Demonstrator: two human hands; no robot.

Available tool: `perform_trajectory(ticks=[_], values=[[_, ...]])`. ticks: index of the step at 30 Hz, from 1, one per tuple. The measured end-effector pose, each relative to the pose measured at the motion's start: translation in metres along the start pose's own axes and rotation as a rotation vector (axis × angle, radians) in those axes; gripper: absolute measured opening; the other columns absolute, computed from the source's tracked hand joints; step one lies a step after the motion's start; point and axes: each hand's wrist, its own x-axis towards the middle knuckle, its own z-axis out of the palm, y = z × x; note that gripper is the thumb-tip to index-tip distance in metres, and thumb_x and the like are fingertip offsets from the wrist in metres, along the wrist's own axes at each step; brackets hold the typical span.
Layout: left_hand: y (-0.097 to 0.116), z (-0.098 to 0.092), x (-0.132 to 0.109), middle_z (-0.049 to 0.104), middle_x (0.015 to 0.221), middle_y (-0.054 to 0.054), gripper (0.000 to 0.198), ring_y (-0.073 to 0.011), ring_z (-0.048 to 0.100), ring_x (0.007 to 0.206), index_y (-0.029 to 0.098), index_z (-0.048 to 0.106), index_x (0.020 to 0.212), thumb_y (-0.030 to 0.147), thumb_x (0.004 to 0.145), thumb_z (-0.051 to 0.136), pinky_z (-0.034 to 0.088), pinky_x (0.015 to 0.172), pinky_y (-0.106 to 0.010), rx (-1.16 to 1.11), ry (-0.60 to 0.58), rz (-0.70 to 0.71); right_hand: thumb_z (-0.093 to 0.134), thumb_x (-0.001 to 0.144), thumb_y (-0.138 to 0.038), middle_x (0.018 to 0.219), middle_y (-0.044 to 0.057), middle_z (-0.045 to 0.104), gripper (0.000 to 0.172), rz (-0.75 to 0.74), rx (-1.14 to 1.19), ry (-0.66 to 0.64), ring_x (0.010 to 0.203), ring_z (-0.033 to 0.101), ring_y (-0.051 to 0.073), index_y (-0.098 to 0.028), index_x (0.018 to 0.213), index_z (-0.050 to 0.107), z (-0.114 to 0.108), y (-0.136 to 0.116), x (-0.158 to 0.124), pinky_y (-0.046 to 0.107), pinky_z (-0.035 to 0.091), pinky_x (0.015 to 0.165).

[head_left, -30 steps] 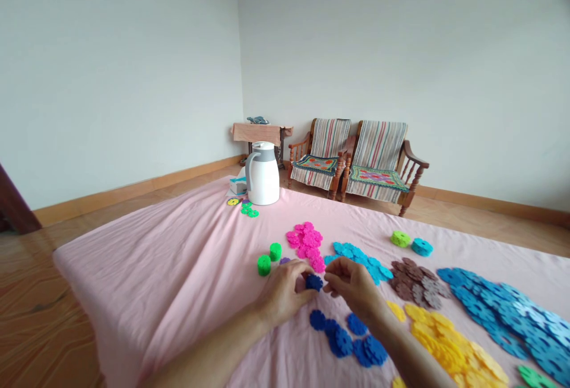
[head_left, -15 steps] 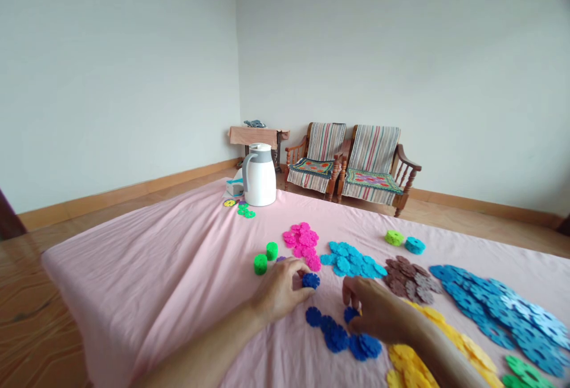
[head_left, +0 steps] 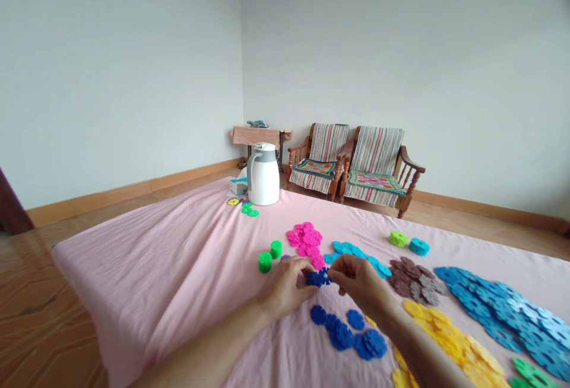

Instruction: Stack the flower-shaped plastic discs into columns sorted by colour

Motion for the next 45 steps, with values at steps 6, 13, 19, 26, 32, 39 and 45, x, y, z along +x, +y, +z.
perform_trajectory(ticks=[6, 13, 19, 26, 32, 39, 45], values=[[0.0, 0.001, 0.001, 0.065, 0.084, 0.001, 0.02, -0.018, 0.059, 0.08, 0.02, 0.066, 0.087, 0.022, 0.068, 0.071, 0.04, 0.073, -0.026, 0.04, 0.017, -0.004, 0.054, 0.07, -0.031, 0.055, -0.003, 0.057, 0.012, 0.044, 0.106, 0.043, 0.048, 0.057, 0.013, -0.019, 0.069, 0.053, 0.026, 0.016, 0.011, 0.023, 0.041, 0.048], [0.001, -0.001, 0.001, 0.067, 0.09, -0.002, 0.022, -0.0194, 0.06, 0.082, 0.02, 0.066, 0.091, 0.026, 0.069, 0.069, 0.042, 0.076, -0.027, 0.02, -0.009, -0.005, 0.048, 0.075, -0.026, 0.065, 0.001, 0.066, 0.013, 0.024, -0.192, 0.1, 0.057, 0.062, 0.015, -0.02, 0.072, 0.059, 0.016, 0.009, 0.004, 0.026, 0.041, 0.056], [-0.002, -0.001, 0.002, 0.066, 0.087, -0.001, 0.025, -0.019, 0.06, 0.083, 0.02, 0.068, 0.087, 0.032, 0.065, 0.075, 0.043, 0.073, -0.025, -0.031, 0.011, 0.004, 0.048, 0.073, -0.018, 0.069, 0.003, 0.067, 0.016, -0.015, -0.504, 0.069, 0.068, 0.061, 0.017, -0.021, 0.07, 0.063, 0.012, 0.008, -0.009, 0.026, 0.039, 0.062], [0.0, -0.002, 0.002, 0.067, 0.086, -0.001, 0.018, -0.0181, 0.06, 0.081, 0.02, 0.068, 0.084, 0.024, 0.068, 0.072, 0.042, 0.073, -0.025, -0.013, -0.001, 0.005, 0.048, 0.071, -0.011, 0.082, 0.003, 0.065, 0.031, -0.057, -0.426, -0.029, 0.069, 0.059, 0.015, -0.019, 0.099, 0.059, 0.016, 0.017, -0.011, 0.024, 0.04, 0.063], [-0.003, -0.001, 0.002, 0.066, 0.085, 0.0, 0.019, -0.0175, 0.06, 0.08, 0.02, 0.068, 0.085, 0.022, 0.067, 0.073, 0.042, 0.073, -0.025, -0.009, 0.007, 0.009, 0.047, 0.07, -0.009, 0.089, 0.003, 0.064, 0.027, -0.127, -0.391, -0.029, 0.067, 0.056, 0.012, -0.019, 0.091, 0.06, 0.015, 0.013, -0.009, 0.024, 0.04, 0.064], [-0.004, 0.0, 0.002, 0.065, 0.083, 0.0, 0.019, -0.0178, 0.059, 0.079, 0.02, 0.067, 0.084, 0.026, 0.067, 0.073, 0.04, 0.069, -0.024, 0.01, -0.009, 0.011, 0.053, 0.069, -0.019, 0.061, -0.003, 0.057, 0.004, -0.004, -0.121, 0.005, 0.056, 0.052, 0.011, -0.019, 0.069, 0.057, 0.012, 0.018, 0.002, 0.021, 0.035, 0.052], [-0.001, -0.001, 0.002, 0.063, 0.079, 0.001, 0.017, -0.0157, 0.058, 0.074, 0.019, 0.065, 0.081, 0.022, 0.067, 0.072, 0.039, 0.064, -0.023, 0.029, -0.007, -0.016, 0.059, 0.065, -0.032, 0.05, -0.006, 0.048, 0.014, 0.038, 0.197, 0.079, 0.048, 0.053, 0.012, -0.019, 0.068, 0.054, 0.02, 0.013, 0.01, 0.022, 0.036, 0.045]])
